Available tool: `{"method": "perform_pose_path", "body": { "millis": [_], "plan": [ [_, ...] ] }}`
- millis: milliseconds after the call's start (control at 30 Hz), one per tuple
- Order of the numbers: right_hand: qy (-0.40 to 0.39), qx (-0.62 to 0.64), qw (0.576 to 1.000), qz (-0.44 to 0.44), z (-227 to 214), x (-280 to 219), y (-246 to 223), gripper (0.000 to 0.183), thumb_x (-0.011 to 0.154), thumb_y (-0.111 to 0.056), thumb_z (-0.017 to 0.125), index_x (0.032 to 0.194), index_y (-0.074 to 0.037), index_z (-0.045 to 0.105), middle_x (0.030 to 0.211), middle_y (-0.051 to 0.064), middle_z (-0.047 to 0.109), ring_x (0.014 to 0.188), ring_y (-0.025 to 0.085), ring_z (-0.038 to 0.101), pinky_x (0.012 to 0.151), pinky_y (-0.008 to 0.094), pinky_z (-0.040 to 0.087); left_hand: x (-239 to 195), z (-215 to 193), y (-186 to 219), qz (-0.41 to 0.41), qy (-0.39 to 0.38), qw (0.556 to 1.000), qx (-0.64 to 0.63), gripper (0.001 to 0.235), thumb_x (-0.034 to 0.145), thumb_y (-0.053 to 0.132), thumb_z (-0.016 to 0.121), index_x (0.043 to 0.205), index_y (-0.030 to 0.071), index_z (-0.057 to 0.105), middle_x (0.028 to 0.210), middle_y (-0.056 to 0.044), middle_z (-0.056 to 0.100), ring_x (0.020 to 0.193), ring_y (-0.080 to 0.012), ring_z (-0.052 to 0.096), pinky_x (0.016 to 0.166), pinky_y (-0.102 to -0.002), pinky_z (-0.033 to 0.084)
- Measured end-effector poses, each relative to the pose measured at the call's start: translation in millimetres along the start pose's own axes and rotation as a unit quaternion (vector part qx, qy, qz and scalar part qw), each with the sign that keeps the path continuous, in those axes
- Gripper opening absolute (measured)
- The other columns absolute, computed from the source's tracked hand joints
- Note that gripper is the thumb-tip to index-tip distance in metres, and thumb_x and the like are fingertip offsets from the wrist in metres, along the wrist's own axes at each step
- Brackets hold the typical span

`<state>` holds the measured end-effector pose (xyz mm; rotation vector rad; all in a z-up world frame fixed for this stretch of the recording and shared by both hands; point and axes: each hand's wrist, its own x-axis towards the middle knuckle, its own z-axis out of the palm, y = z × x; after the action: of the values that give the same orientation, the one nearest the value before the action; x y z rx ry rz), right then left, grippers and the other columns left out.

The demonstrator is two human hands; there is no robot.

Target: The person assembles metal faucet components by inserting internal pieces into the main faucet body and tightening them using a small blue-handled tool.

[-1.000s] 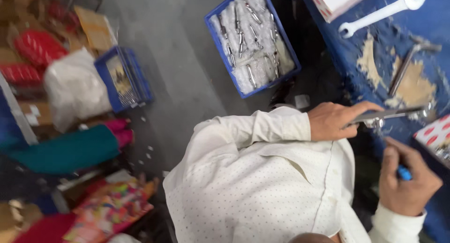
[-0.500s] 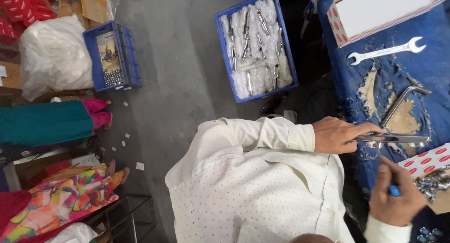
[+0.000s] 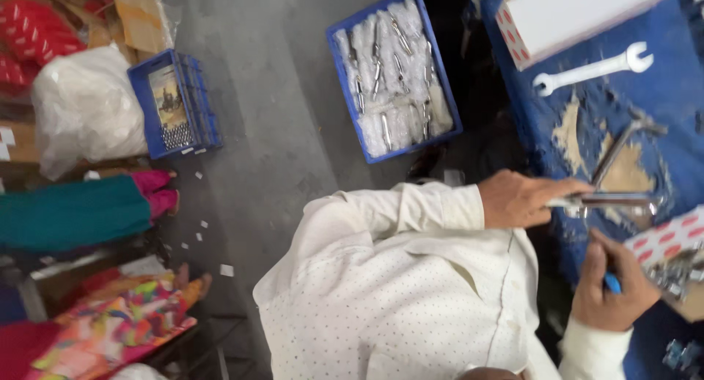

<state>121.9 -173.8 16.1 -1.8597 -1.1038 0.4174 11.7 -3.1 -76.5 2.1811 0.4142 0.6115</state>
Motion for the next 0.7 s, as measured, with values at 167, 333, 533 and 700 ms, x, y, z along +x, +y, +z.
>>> {"method": "perform_pose_path", "body": {
  "millis": [167, 333, 533, 700],
  "plan": [
    [0.035, 0.394, 0.89, 0.228, 18.6, -14.5, -14.3, 0.02, 0.107, -0.01, 0.066, 0.115, 0.007, 0.068, 0.067, 0.0, 0.052, 0.051, 0.005, 0.043, 0.052, 0.022, 0.034, 4.5, -36.2, 16.4, 0.065, 0.039, 0.997, -0.007, 0.065, 0.086, 0.008, 0.07, 0.145, 0.024, 0.047, 0.124, -0.004, 0.072, 0.079, -0.0171, 0.075, 0.064, -0.027, 0.06],
    [0.157, 0.411, 0.887, 0.143, -26.6, -2.9, -35.1, 0.029, 0.108, -0.024, 0.068, 0.114, 0.004, 0.066, 0.058, -0.002, 0.042, 0.042, 0.006, 0.032, 0.043, 0.025, 0.026, 12.2, -64.1, 31.8, -0.239, -0.176, 0.715, -0.633, 0.03, 0.109, 0.012, 0.06, 0.136, 0.005, 0.05, 0.07, -0.005, 0.054, 0.048, -0.013, 0.049, 0.043, -0.03, 0.044],
    [0.211, 0.293, 0.912, 0.195, -22.2, -9.9, -26.1, 0.025, 0.116, -0.018, 0.066, 0.119, 0.007, 0.066, 0.066, 0.001, 0.049, 0.048, 0.006, 0.037, 0.047, 0.024, 0.031, 11.1, -73.5, 30.8, -0.314, -0.197, 0.652, -0.662, 0.031, 0.107, 0.012, 0.057, 0.134, 0.0, 0.048, 0.07, -0.005, 0.048, 0.045, -0.0134, 0.048, 0.041, -0.031, 0.043],
    [0.179, 0.257, 0.915, 0.252, 11.8, -27.4, -1.5, 0.021, 0.116, -0.01, 0.065, 0.128, 0.006, 0.065, 0.076, -0.001, 0.055, 0.058, 0.003, 0.045, 0.052, 0.02, 0.033, 13.5, -71.8, 29.9, -0.342, -0.214, 0.662, -0.632, 0.032, 0.106, 0.01, 0.056, 0.135, -0.001, 0.047, 0.069, -0.005, 0.049, 0.045, -0.014, 0.048, 0.042, -0.031, 0.044]
  ]
}}
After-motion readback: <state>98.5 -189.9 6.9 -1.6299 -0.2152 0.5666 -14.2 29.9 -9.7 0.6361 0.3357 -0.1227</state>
